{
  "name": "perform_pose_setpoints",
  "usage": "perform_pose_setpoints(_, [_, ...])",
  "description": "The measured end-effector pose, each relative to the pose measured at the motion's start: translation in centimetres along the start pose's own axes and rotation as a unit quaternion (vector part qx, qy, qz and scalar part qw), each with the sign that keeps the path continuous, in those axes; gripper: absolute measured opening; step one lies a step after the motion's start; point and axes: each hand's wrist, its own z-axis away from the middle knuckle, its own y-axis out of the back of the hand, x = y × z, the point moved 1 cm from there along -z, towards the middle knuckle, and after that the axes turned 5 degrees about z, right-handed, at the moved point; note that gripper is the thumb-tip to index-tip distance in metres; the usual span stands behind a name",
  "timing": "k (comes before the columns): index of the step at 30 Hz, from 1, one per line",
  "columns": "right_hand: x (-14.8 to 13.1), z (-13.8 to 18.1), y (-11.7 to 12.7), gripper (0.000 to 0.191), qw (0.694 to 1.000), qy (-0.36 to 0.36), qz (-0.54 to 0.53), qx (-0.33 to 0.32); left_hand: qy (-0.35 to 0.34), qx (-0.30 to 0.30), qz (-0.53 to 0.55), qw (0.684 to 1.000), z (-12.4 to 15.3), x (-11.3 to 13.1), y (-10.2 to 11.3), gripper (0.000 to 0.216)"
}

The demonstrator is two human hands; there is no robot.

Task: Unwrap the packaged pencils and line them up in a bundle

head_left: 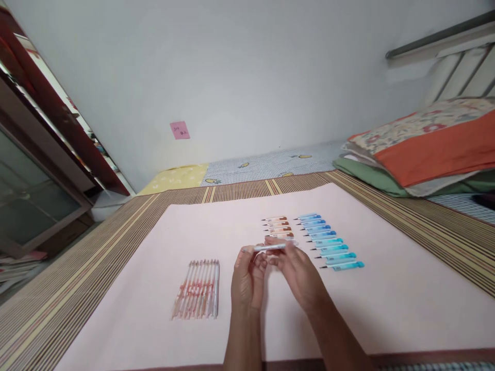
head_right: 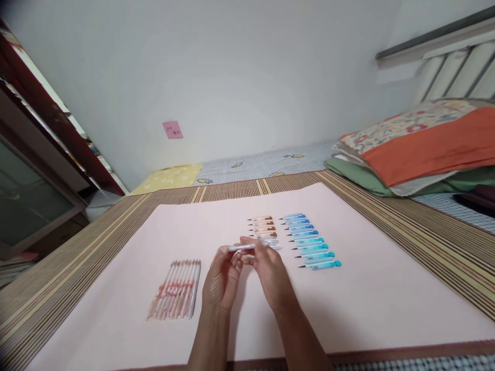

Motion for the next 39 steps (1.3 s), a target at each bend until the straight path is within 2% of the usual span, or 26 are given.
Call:
perform_pose_setpoints(3, [-0.6, 0.0, 0.5, 0.06, 0.999, -0.004, -0.044, -0.02, 0.008, 0.018, 0.015, 1.0, -0.2, 0.3, 0.3, 0.021])
perform_pose_setpoints(10, [-0.6, 0.0, 0.6, 0.057, 0.994, -0.028, -0.094, -0.056, 0.0, -0.002, 0.023, 1.0, -0.1, 0.1, 0.1, 0.019])
perform_pose_setpoints(19, [-0.5, -0.1, 0.7, 0.052, 0.989, -0.035, -0.136, -0.043, -0.026, -0.022, -0.018, 0.999, 0.4, 0.0, -0.9, 0.024])
perform_pose_setpoints(23, [-0.6, 0.1, 0.7, 0.066, 0.986, -0.053, -0.152, -0.043, -0.03, -0.012, -0.022, 0.999, 0.4, 0.1, -0.9, 0.026])
perform_pose_setpoints(26, [-0.7, 0.2, 1.0, 0.069, 0.992, -0.063, -0.104, -0.041, -0.037, -0.018, -0.035, 0.999, 0.4, 0.4, -0.7, 0.027])
perform_pose_setpoints(31, [-0.8, 0.1, 2.4, 0.039, 0.993, -0.06, 0.106, -0.006, -0.048, -0.022, -0.089, 0.995, -0.1, 1.2, -0.1, 0.027])
perform_pose_setpoints(35, [-1.0, 0.3, 2.1, 0.03, 0.96, -0.071, 0.261, -0.07, -0.049, -0.04, -0.169, 0.984, -0.5, 2.1, 0.3, 0.032])
perform_pose_setpoints(39, [-0.6, 0.6, 0.4, 0.026, 0.952, -0.069, 0.281, -0.103, -0.034, -0.037, -0.253, 0.966, -0.5, 2.0, 0.8, 0.032])
